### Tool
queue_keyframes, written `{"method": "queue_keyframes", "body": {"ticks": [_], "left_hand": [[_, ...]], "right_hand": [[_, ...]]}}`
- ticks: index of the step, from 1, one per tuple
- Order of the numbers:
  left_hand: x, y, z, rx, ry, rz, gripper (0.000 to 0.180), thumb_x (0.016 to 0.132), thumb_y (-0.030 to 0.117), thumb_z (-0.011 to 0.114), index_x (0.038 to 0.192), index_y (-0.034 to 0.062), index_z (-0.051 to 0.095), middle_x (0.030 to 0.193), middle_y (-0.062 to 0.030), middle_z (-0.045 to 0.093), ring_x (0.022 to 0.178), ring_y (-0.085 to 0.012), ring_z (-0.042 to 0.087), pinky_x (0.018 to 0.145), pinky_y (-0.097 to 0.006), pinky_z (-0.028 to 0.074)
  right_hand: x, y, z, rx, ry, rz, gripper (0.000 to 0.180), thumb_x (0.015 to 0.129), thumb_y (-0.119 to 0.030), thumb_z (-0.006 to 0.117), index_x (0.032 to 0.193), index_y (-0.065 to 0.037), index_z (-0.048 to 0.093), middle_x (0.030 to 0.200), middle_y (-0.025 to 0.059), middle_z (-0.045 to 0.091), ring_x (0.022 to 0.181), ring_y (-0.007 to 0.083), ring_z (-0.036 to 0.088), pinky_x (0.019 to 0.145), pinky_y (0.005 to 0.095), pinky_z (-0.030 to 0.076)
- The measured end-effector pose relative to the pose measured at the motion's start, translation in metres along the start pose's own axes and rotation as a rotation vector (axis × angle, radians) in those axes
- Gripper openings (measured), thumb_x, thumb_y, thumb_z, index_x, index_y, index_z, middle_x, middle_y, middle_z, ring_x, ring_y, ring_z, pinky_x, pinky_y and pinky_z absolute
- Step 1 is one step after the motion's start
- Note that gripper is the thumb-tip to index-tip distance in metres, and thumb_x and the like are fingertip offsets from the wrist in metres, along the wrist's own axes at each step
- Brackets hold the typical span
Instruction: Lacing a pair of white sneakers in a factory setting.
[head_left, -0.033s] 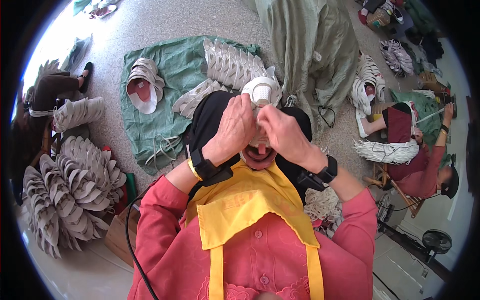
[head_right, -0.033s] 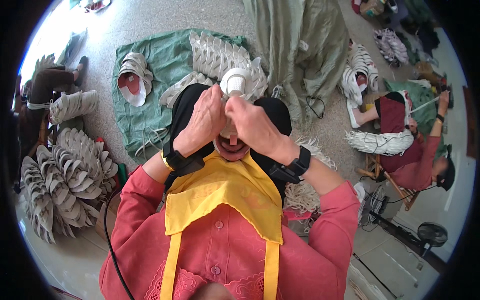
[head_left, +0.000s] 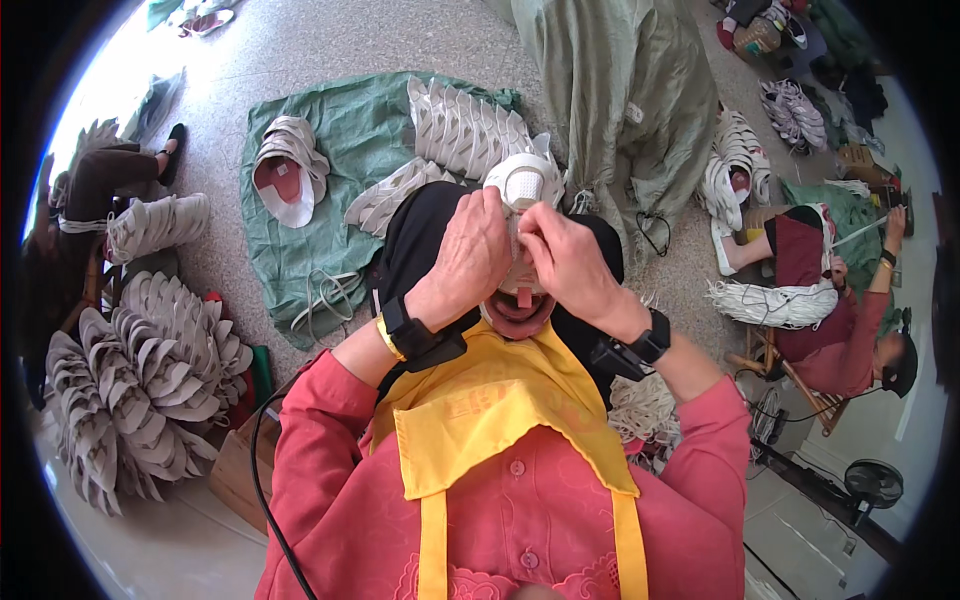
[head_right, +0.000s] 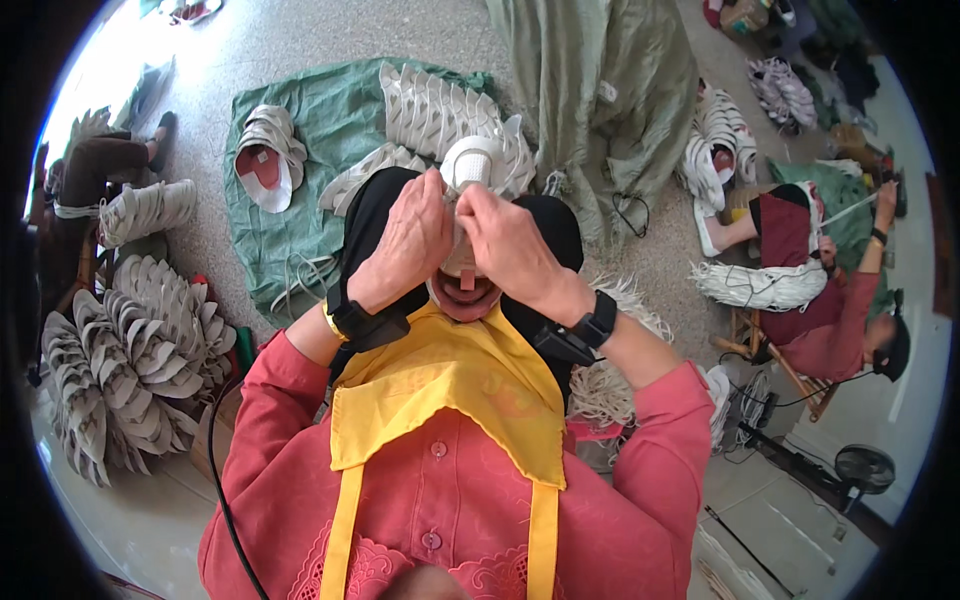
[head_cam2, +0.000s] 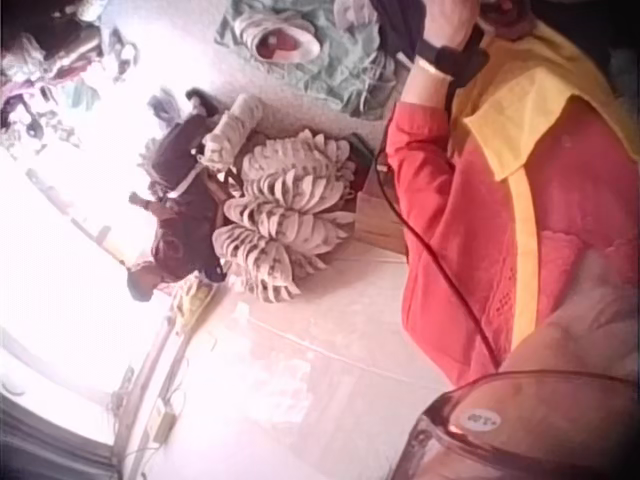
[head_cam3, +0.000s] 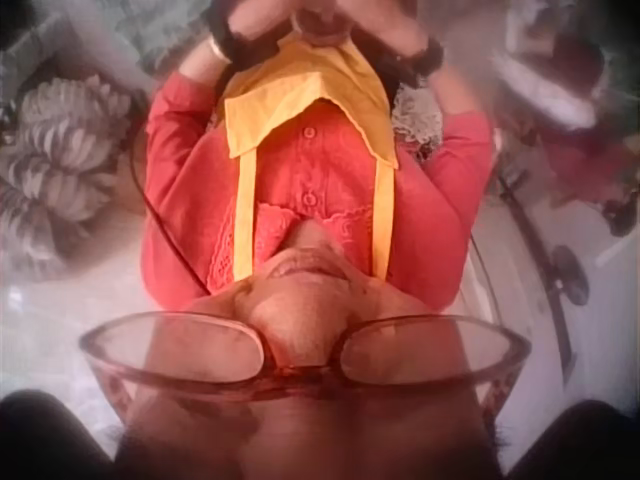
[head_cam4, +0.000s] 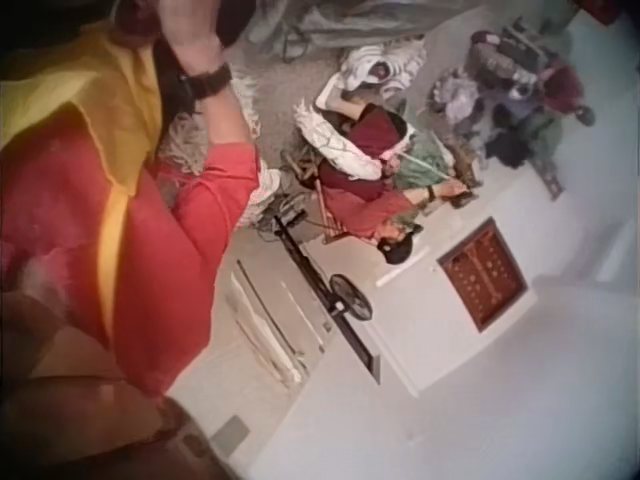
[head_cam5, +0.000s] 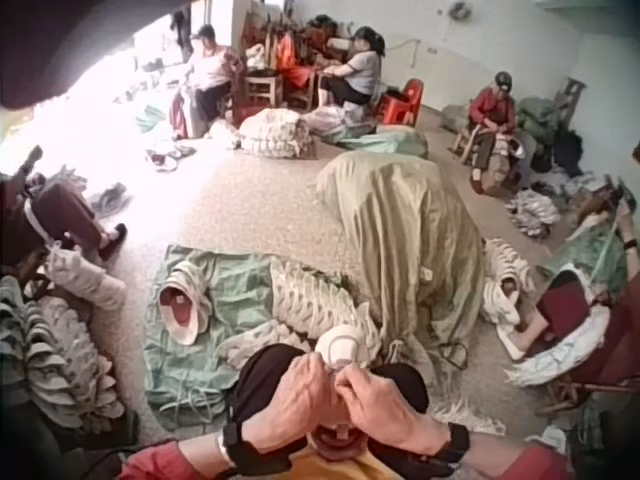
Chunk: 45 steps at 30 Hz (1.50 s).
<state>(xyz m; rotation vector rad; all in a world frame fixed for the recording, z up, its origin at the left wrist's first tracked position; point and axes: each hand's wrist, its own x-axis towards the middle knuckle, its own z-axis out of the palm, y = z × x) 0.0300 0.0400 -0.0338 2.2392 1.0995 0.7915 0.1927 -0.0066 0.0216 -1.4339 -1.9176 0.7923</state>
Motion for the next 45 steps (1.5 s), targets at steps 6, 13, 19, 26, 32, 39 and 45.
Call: {"method": "queue_keyframes", "body": {"ticks": [6,13,19,26,32,39,45], "left_hand": [[0.002,0.005,-0.007,0.075,-0.049,0.048,0.027,0.079,-0.004,0.055,0.106,-0.0094,0.050,0.097,-0.0271,0.054,0.093,-0.0452,0.054,0.081,-0.050,0.045],[0.000,0.002,-0.006,-0.025,-0.023,0.044,0.026,0.078,-0.007,0.053,0.104,-0.0076,0.048,0.095,-0.0269,0.055,0.093,-0.0464,0.054,0.080,-0.052,0.044],[-0.001,0.000,-0.002,-0.111,0.009,0.011,0.024,0.080,-0.007,0.053,0.104,-0.0044,0.048,0.092,-0.0258,0.057,0.093,-0.0467,0.056,0.079,-0.053,0.045],[-0.002,0.010,0.000,-0.056,0.120,-0.132,0.018,0.085,-0.001,0.058,0.101,0.0004,0.050,0.092,-0.0207,0.058,0.089,-0.0422,0.059,0.075,-0.050,0.048],[-0.004,0.009,0.010,-0.022,0.175,-0.103,0.018,0.086,0.001,0.058,0.102,0.0004,0.050,0.091,-0.0184,0.056,0.089,-0.0406,0.059,0.074,-0.049,0.048],[-0.003,0.013,0.006,-0.020,0.107,-0.090,0.027,0.080,0.001,0.063,0.103,0.0000,0.050,0.095,-0.0190,0.058,0.094,-0.0402,0.059,0.077,-0.049,0.051],[0.001,0.012,-0.007,-0.127,0.132,0.010,0.031,0.078,0.001,0.068,0.103,0.0022,0.051,0.098,-0.0181,0.057,0.094,-0.0400,0.056,0.076,-0.048,0.049]], "right_hand": [[0.014,0.015,0.020,-0.253,0.078,0.025,0.010,0.092,-0.004,0.064,0.099,0.003,0.066,0.090,0.0224,0.065,0.083,0.0428,0.065,0.074,0.0478,0.054],[0.014,0.019,0.030,-0.317,0.077,0.082,0.011,0.093,-0.008,0.065,0.096,0.002,0.066,0.091,0.0229,0.065,0.085,0.0442,0.065,0.074,0.0500,0.054],[0.017,0.021,0.031,-0.360,0.073,0.043,0.009,0.092,-0.006,0.060,0.093,0.003,0.062,0.089,0.0233,0.066,0.084,0.0437,0.068,0.073,0.0497,0.055],[0.022,0.021,0.027,-0.354,0.079,0.068,0.010,0.091,-0.006,0.059,0.091,0.004,0.059,0.088,0.0259,0.065,0.083,0.0462,0.067,0.072,0.0519,0.055],[0.002,-0.004,-0.001,-0.222,0.098,0.030,0.007,0.088,-0.002,0.062,0.088,0.003,0.057,0.085,0.0237,0.066,0.078,0.0449,0.067,0.068,0.0498,0.054],[-0.032,-0.109,-0.066,0.235,-0.046,0.254,0.011,0.090,-0.003,0.071,0.085,0.003,0.063,0.070,0.0083,0.064,0.060,0.0113,0.059,0.056,0.0267,0.046],[-0.019,-0.110,-0.117,0.304,0.069,0.362,0.009,0.096,-0.006,0.070,0.091,-0.001,0.066,0.077,-0.0055,0.061,0.068,-0.0017,0.052,0.058,0.0180,0.042]]}}
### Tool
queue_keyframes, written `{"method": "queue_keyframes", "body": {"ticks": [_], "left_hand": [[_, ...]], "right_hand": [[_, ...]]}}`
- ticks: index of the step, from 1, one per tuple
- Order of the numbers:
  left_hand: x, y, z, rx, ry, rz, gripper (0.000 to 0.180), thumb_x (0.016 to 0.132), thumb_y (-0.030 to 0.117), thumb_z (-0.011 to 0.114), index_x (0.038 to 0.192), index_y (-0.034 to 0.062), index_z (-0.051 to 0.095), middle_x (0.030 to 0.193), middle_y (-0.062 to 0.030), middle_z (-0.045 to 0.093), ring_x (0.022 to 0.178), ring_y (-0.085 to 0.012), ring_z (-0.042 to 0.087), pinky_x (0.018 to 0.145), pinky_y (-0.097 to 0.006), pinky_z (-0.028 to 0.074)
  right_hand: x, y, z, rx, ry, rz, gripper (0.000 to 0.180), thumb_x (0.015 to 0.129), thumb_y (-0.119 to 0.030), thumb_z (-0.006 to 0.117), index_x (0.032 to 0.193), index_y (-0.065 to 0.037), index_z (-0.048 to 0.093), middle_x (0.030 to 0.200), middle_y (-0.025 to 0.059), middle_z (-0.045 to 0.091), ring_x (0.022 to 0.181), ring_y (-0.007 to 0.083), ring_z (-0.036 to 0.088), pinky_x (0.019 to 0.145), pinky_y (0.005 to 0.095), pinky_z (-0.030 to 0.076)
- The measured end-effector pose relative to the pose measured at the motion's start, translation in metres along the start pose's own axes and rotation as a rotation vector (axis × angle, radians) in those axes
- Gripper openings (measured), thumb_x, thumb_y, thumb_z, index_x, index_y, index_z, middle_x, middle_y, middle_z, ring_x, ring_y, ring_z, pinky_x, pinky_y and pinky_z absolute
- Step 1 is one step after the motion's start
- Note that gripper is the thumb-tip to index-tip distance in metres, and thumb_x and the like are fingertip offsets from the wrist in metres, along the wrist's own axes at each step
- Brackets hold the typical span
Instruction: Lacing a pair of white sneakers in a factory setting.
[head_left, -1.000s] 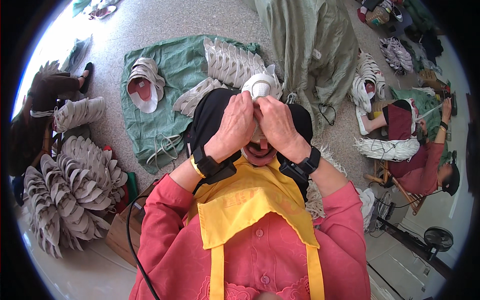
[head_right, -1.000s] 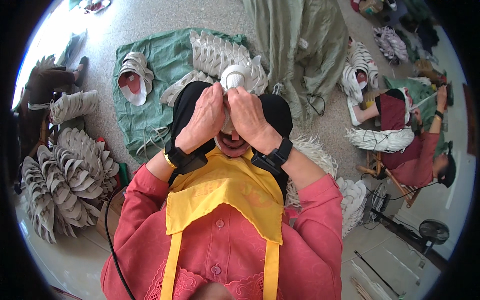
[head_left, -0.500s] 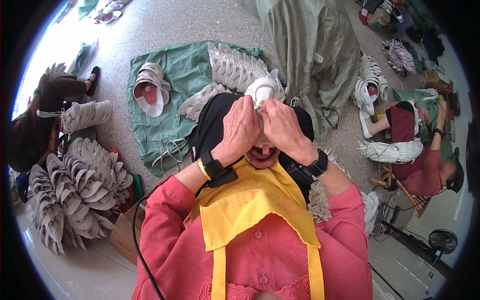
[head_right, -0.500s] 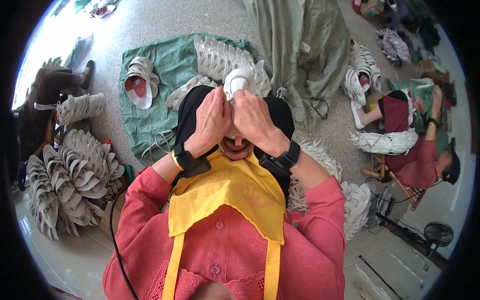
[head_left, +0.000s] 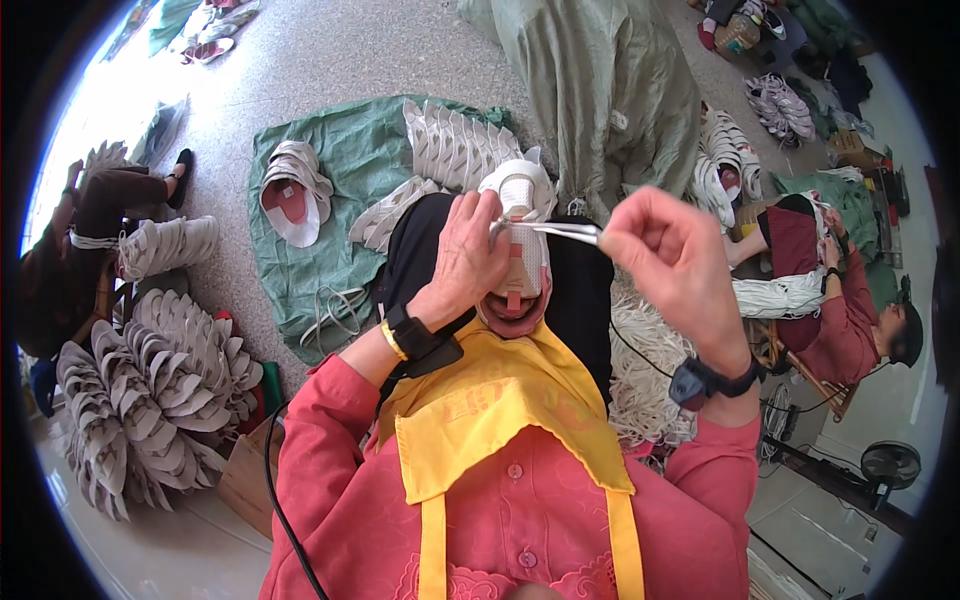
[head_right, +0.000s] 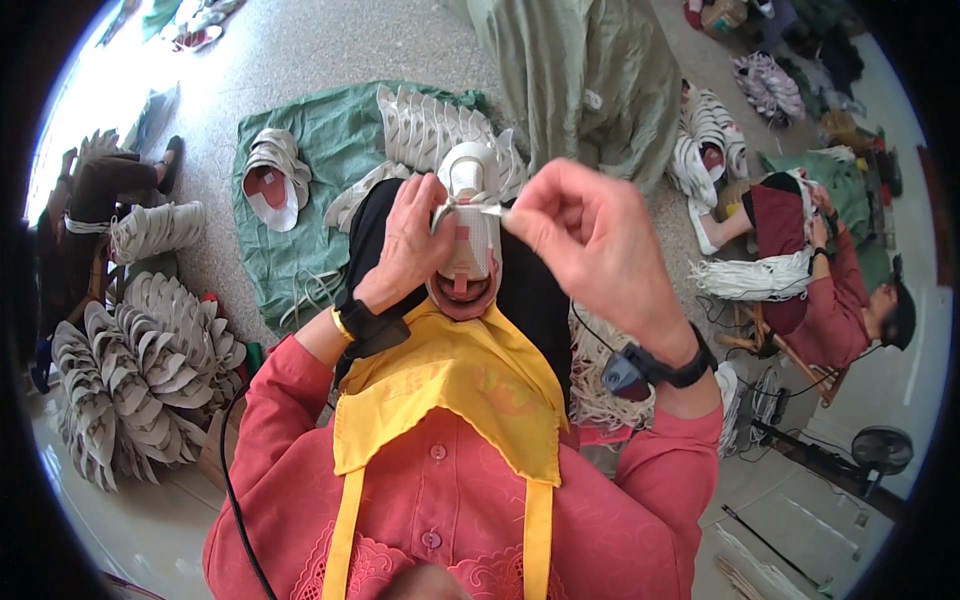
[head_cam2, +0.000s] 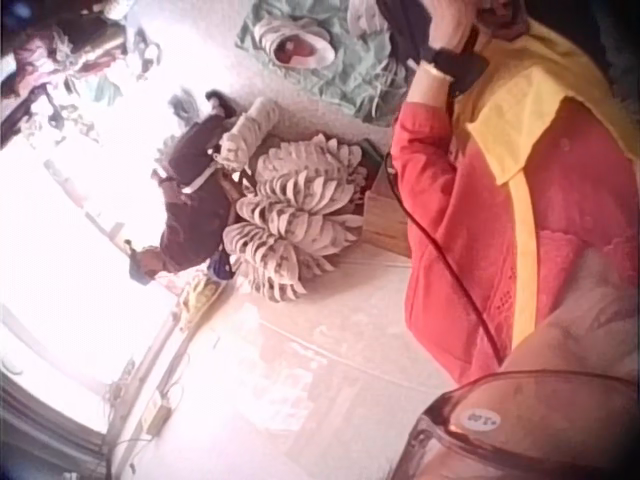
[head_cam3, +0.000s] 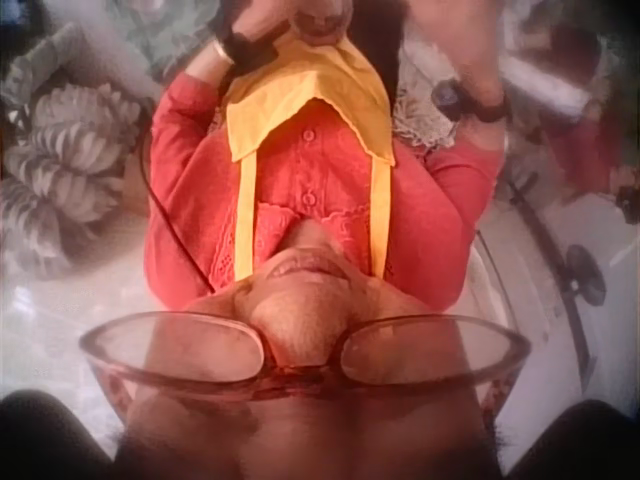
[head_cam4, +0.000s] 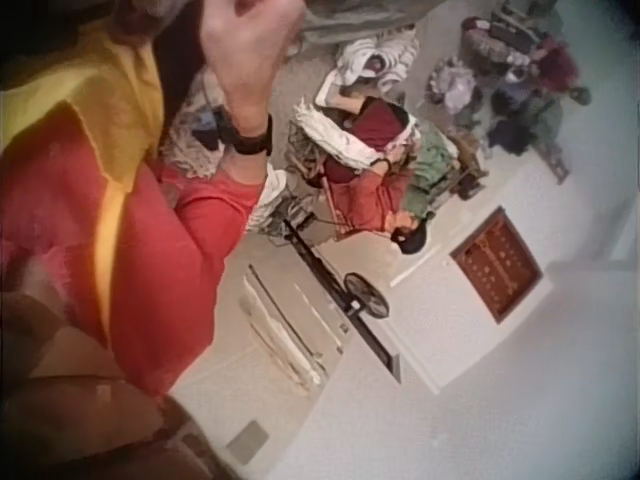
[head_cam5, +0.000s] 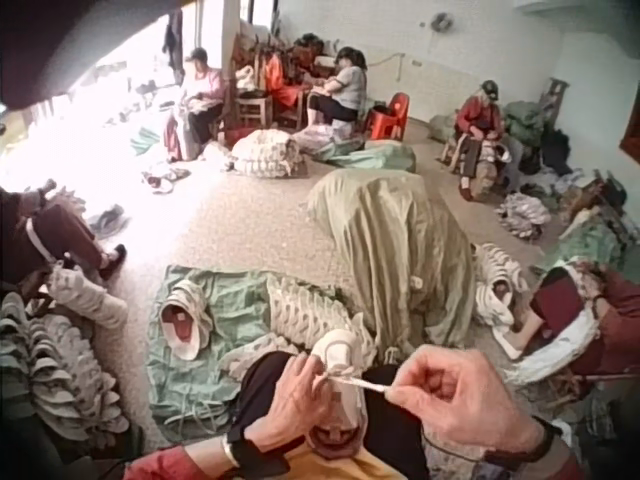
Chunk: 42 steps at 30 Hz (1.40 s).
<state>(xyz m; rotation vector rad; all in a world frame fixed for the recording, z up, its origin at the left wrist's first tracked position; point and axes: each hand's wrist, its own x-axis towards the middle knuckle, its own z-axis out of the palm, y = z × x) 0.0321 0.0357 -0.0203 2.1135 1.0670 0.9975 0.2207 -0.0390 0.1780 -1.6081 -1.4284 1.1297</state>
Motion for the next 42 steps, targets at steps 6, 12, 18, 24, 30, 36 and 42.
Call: {"method": "queue_keyframes", "body": {"ticks": [6,12,18,24,30,36,42], "left_hand": [[0.027,0.052,-0.044,-0.448,-0.130,0.052,0.010,0.097,0.002,0.067,0.103,0.0010,0.059,0.083,-0.0055,0.066,0.076,-0.0106,0.063,0.069,-0.026,0.049],[0.038,0.059,-0.051,-0.803,-0.100,-0.092,0.006,0.101,0.000,0.062,0.102,-0.0009,0.056,0.092,-0.0085,0.074,0.089,-0.0117,0.071,0.081,-0.028,0.056],[0.040,0.060,-0.050,-0.990,-0.158,-0.181,0.011,0.105,0.010,0.059,0.104,-0.0008,0.056,0.098,-0.0061,0.071,0.091,-0.0068,0.063,0.081,-0.024,0.052],[0.047,0.061,-0.038,-0.961,-0.037,-0.096,0.012,0.104,0.011,0.062,0.099,0.0007,0.061,0.106,-0.0046,0.070,0.093,-0.0063,0.061,0.083,-0.025,0.051],[0.049,0.060,-0.042,-1.070,-0.206,-0.263,0.011,0.103,0.010,0.064,0.094,0.0035,0.062,0.105,-0.0043,0.071,0.091,-0.0064,0.060,0.085,-0.024,0.048],[0.050,0.052,-0.040,-1.273,-0.184,-0.392,0.009,0.100,0.008,0.067,0.092,0.0049,0.063,0.101,-0.0070,0.074,0.078,-0.0059,0.058,0.076,-0.023,0.047],[0.051,0.052,-0.040,-1.307,-0.174,-0.415,0.009,0.099,0.010,0.068,0.092,0.0057,0.065,0.093,-0.0035,0.071,0.074,-0.0056,0.056,0.073,-0.023,0.046]], "right_hand": [[0.026,0.011,-0.004,0.078,-0.043,0.004,0.011,0.097,-0.009,0.071,0.093,0.000,0.067,0.078,-0.0044,0.062,0.066,-0.0007,0.053,0.056,0.0182,0.041],[0.047,0.031,0.010,0.391,0.069,-0.227,0.012,0.098,-0.007,0.069,0.104,0.003,0.065,0.082,0.0018,0.068,0.069,0.0096,0.069,0.063,0.0224,0.058],[0.056,0.040,0.006,0.383,0.109,-0.147,0.016,0.099,-0.007,0.068,0.110,0.004,0.066,0.093,0.0105,0.075,0.067,0.0113,0.070,0.061,0.0229,0.060],[0.059,0.038,0.011,0.380,0.095,-0.195,0.015,0.100,-0.010,0.068,0.109,0.003,0.069,0.094,0.0102,0.077,0.055,0.0036,0.061,0.048,0.0189,0.050],[0.064,0.039,0.015,0.396,0.059,-0.192,0.016,0.100,-0.009,0.067,0.110,0.003,0.069,0.098,0.0112,0.077,0.055,0.0034,0.059,0.049,0.0185,0.049],[0.066,0.039,0.019,0.468,0.103,-0.151,0.025,0.101,-0.016,0.067,0.117,0.003,0.069,0.096,0.0086,0.077,0.057,0.0038,0.060,0.052,0.0190,0.051],[0.062,0.057,0.028,0.389,0.110,-0.104,0.022,0.097,-0.016,0.073,0.111,0.001,0.072,0.085,0.0014,0.073,0.062,0.0034,0.062,0.055,0.0187,0.050]]}}
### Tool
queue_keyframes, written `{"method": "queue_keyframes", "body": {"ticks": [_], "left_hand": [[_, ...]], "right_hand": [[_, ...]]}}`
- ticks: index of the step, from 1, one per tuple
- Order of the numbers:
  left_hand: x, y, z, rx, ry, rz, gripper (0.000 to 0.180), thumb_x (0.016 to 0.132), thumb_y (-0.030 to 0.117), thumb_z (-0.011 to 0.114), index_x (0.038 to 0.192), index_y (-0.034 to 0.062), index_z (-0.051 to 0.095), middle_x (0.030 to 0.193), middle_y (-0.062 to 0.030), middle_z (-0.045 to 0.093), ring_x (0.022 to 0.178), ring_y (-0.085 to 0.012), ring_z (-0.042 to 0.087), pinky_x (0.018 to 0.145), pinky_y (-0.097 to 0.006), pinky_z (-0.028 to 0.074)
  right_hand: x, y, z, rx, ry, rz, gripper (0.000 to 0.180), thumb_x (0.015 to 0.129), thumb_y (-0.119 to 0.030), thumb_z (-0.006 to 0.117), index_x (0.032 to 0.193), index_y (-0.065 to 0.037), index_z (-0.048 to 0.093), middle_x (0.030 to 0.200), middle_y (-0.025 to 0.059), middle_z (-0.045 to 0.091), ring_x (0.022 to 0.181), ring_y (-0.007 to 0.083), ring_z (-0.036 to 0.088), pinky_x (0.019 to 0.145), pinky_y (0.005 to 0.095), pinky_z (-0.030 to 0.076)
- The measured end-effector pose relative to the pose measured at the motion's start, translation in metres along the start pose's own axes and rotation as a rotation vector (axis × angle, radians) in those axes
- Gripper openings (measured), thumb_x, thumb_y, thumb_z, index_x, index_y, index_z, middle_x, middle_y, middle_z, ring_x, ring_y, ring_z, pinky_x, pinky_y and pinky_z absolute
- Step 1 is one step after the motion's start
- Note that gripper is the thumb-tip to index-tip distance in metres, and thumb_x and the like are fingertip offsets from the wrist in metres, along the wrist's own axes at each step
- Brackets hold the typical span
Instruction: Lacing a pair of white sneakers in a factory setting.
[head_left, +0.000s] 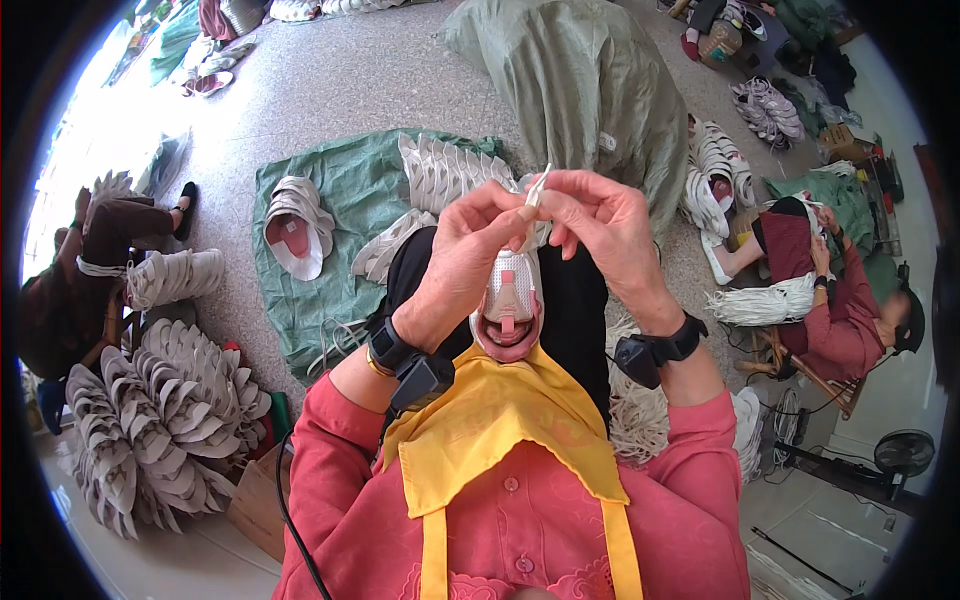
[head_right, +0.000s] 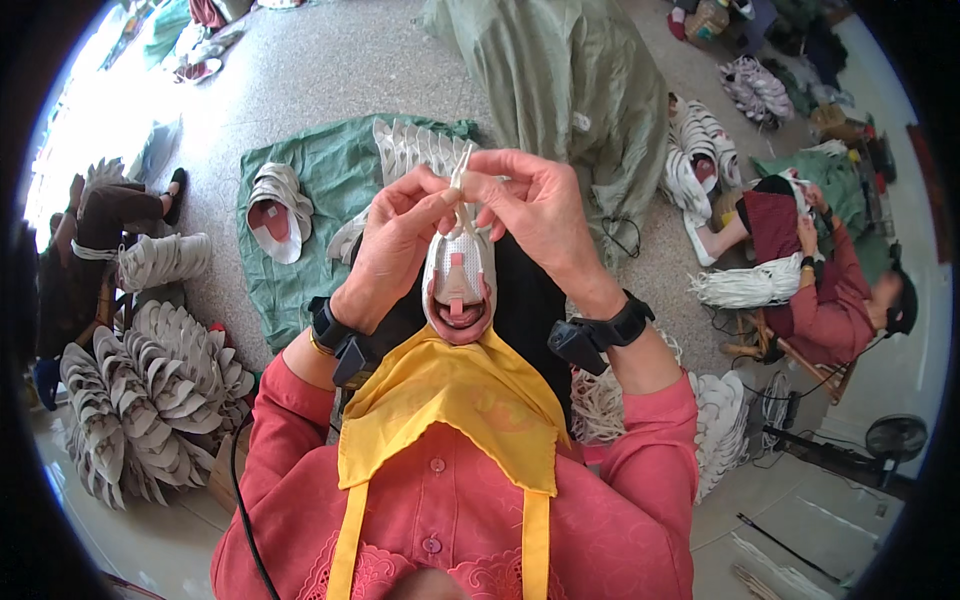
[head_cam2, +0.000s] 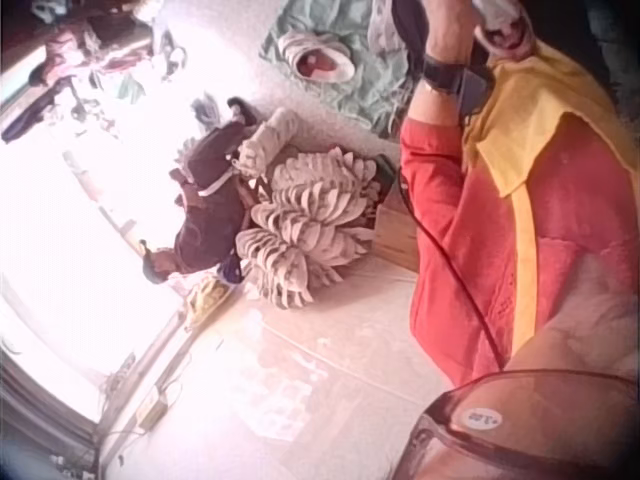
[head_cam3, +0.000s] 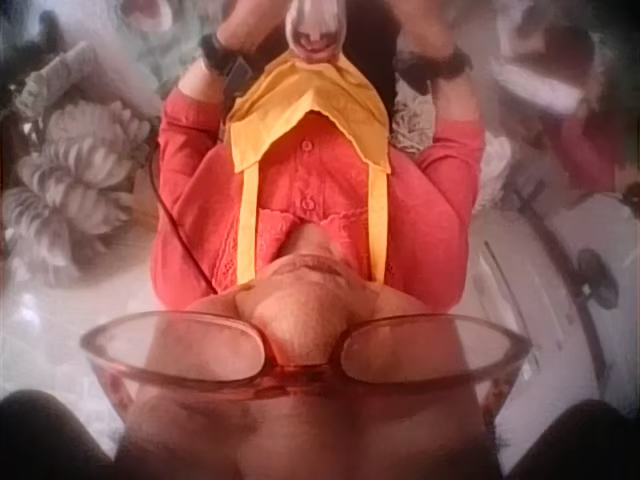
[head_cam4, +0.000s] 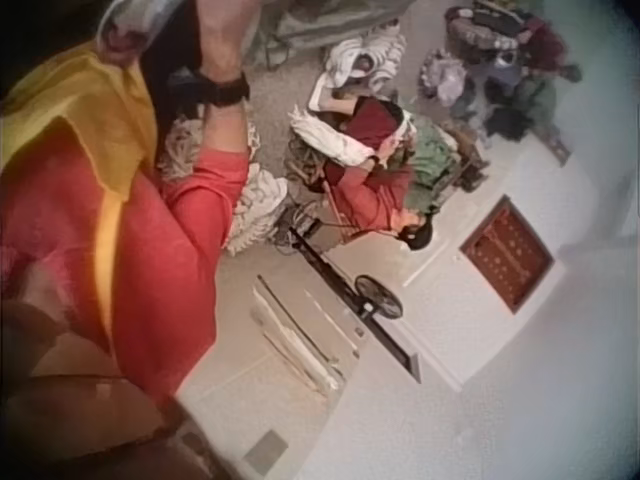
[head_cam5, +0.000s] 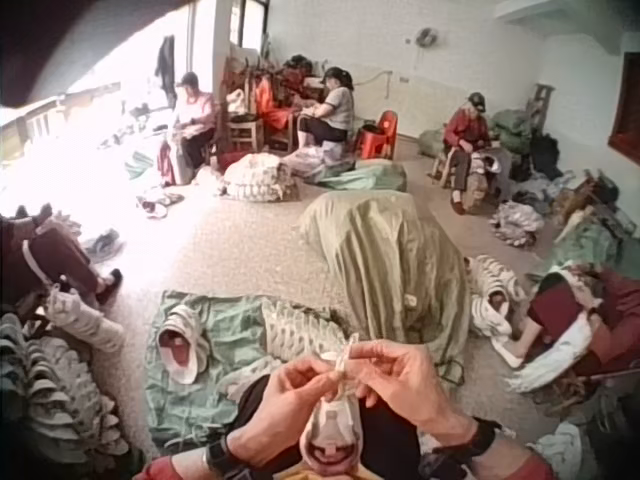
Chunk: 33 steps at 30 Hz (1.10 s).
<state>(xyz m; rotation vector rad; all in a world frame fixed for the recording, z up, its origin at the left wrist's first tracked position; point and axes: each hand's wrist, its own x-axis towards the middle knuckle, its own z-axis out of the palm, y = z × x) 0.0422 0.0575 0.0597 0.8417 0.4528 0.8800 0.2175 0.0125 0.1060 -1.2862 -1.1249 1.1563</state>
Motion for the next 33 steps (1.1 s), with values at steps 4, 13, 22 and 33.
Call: {"method": "queue_keyframes", "body": {"ticks": [4,13,22,33], "left_hand": [[-0.001,-0.002,0.002,0.076,-0.009,0.029,0.010,0.100,0.012,0.068,0.093,0.0060,0.065,0.086,0.0006,0.066,0.074,-0.0054,0.055,0.073,-0.023,0.045],[-0.004,-0.018,-0.036,1.158,-0.071,0.303,0.036,0.081,0.017,0.081,0.109,0.0049,0.063,0.104,-0.0102,0.070,0.099,-0.0292,0.060,0.088,-0.039,0.051],[0.007,-0.065,-0.053,1.240,-0.077,0.525,0.050,0.073,0.022,0.088,0.112,0.0040,0.062,0.106,-0.0088,0.065,0.100,-0.0335,0.056,0.088,-0.043,0.050],[0.011,-0.088,-0.061,1.363,-0.079,0.594,0.038,0.076,0.018,0.083,0.105,0.0070,0.061,0.098,-0.0078,0.064,0.095,-0.0349,0.055,0.084,-0.045,0.048]], "right_hand": [[0.002,0.011,0.001,-0.088,-0.009,-0.125,0.015,0.096,-0.013,0.074,0.104,0.000,0.073,0.084,0.0006,0.073,0.063,0.0019,0.060,0.053,0.0182,0.047],[0.008,0.007,-0.011,-0.064,-0.064,-0.077,0.017,0.105,-0.019,0.062,0.102,-0.002,0.063,0.089,0.0071,0.075,0.060,0.0029,0.058,0.050,0.0178,0.045],[-0.003,0.005,-0.004,-0.090,-0.161,-0.112,0.015,0.107,-0.017,0.059,0.102,-0.002,0.061,0.085,0.0032,0.070,0.066,0.0040,0.061,0.058,0.0198,0.050],[-0.017,0.002,0.017,-0.256,-0.214,-0.141,0.017,0.106,-0.016,0.060,0.099,-0.001,0.060,0.078,0.0009,0.066,0.065,0.0040,0.061,0.057,0.0213,0.050]]}}
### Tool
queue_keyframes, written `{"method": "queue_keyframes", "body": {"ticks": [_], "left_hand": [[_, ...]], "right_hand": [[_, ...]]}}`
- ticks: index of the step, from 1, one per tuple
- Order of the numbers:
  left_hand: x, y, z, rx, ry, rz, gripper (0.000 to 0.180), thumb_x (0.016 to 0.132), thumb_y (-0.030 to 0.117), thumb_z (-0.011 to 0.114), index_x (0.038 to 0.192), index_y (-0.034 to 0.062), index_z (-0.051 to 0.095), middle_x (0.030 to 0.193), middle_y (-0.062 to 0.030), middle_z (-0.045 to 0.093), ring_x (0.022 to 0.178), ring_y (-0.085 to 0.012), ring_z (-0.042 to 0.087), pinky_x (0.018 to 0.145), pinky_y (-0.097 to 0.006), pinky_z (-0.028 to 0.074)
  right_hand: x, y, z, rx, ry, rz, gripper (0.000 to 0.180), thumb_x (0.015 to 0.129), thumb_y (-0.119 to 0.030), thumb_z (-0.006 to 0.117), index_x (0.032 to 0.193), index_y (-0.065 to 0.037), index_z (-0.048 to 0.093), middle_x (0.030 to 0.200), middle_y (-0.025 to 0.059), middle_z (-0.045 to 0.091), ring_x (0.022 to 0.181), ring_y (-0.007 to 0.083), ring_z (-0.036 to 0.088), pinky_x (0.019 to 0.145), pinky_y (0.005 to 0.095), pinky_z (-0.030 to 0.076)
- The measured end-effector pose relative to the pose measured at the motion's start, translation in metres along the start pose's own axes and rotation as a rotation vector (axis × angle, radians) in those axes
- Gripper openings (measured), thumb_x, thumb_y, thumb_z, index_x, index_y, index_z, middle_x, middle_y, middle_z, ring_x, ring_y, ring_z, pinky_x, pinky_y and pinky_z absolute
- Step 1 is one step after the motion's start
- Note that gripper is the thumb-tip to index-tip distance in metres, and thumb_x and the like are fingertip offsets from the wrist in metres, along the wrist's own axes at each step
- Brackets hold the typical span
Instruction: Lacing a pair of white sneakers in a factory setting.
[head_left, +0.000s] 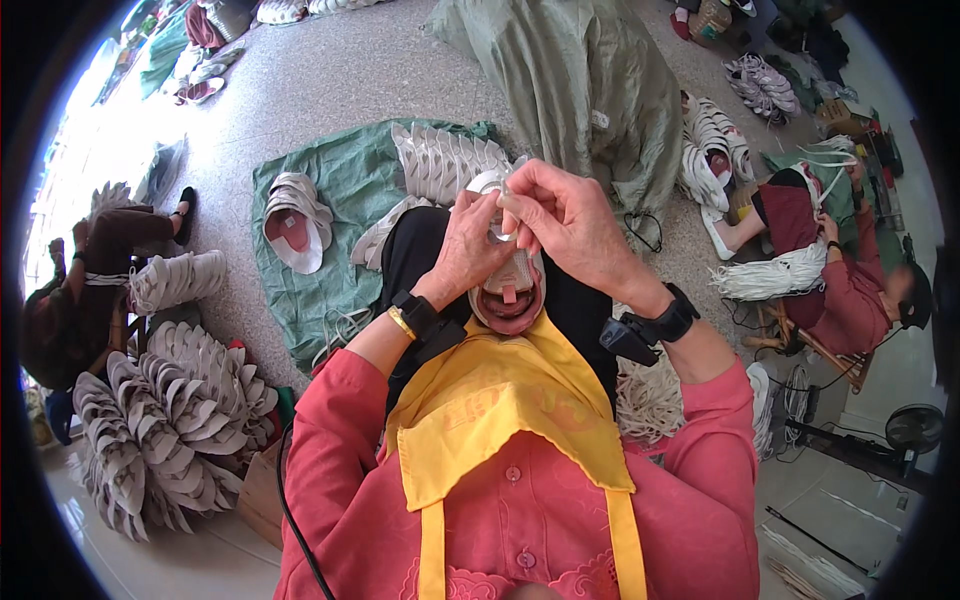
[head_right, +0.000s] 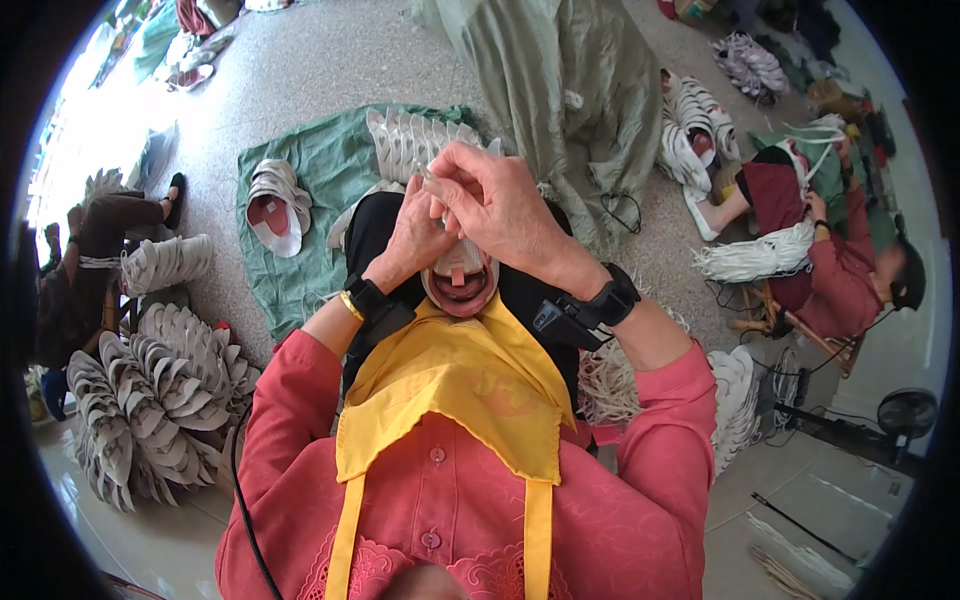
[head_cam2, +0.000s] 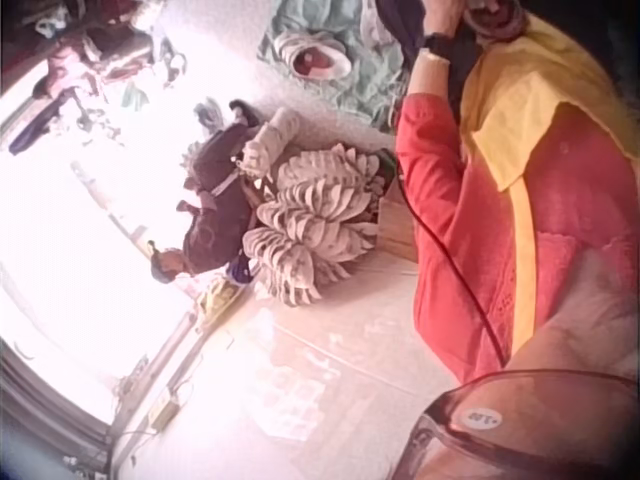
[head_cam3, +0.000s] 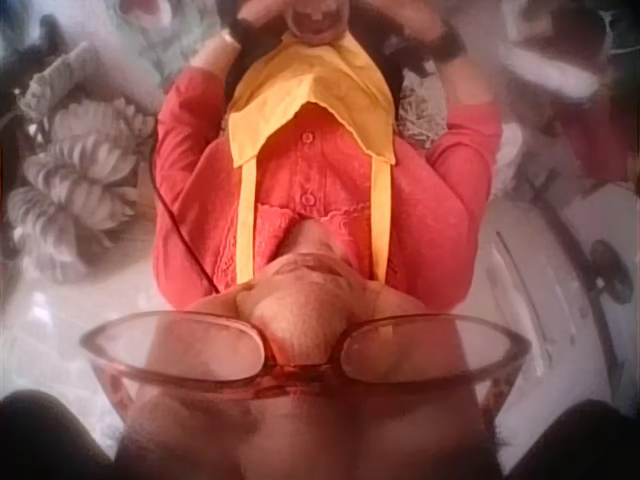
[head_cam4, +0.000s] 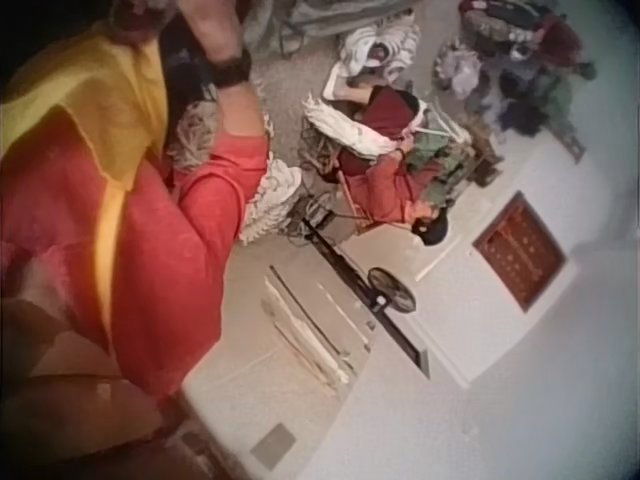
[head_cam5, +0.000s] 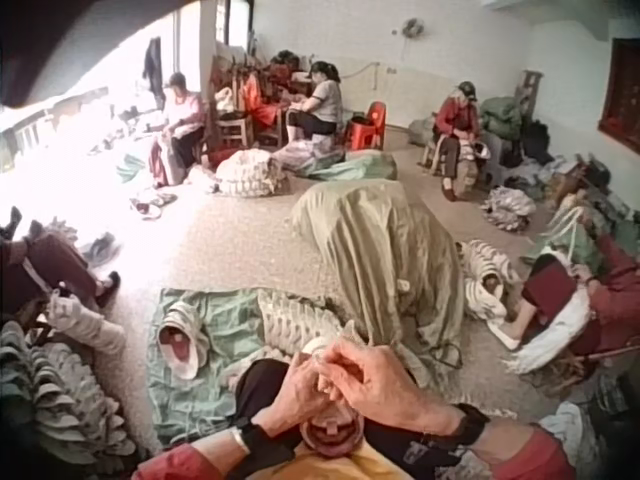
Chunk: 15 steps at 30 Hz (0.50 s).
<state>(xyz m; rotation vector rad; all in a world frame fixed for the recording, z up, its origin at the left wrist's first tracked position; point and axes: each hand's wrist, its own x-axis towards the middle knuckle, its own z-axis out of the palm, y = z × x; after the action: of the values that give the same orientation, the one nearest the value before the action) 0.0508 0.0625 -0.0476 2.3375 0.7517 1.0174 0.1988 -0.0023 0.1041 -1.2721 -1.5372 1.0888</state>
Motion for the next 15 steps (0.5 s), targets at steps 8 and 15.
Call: {"method": "queue_keyframes", "body": {"ticks": [8,15], "left_hand": [[0.002,0.003,0.000,-0.028,-0.014,-0.026,0.036,0.076,0.019,0.083,0.101,0.0070,0.059,0.098,-0.0083,0.066,0.095,-0.0356,0.057,0.086,-0.046,0.048],[0.001,0.001,-0.001,-0.081,-0.064,-0.117,0.042,0.077,0.025,0.084,0.106,0.0082,0.059,0.105,-0.0078,0.065,0.107,-0.0330,0.056,0.094,-0.046,0.044]], "right_hand": [[-0.012,0.005,-0.004,-0.021,0.058,0.000,0.017,0.106,-0.015,0.061,0.097,-0.001,0.059,0.075,-0.0004,0.064,0.062,0.0031,0.059,0.055,0.0201,0.048],[-0.016,0.001,-0.009,-0.046,0.117,-0.064,0.014,0.104,-0.012,0.060,0.095,-0.001,0.059,0.072,-0.0005,0.063,0.060,0.0026,0.056,0.053,0.0204,0.046]]}}
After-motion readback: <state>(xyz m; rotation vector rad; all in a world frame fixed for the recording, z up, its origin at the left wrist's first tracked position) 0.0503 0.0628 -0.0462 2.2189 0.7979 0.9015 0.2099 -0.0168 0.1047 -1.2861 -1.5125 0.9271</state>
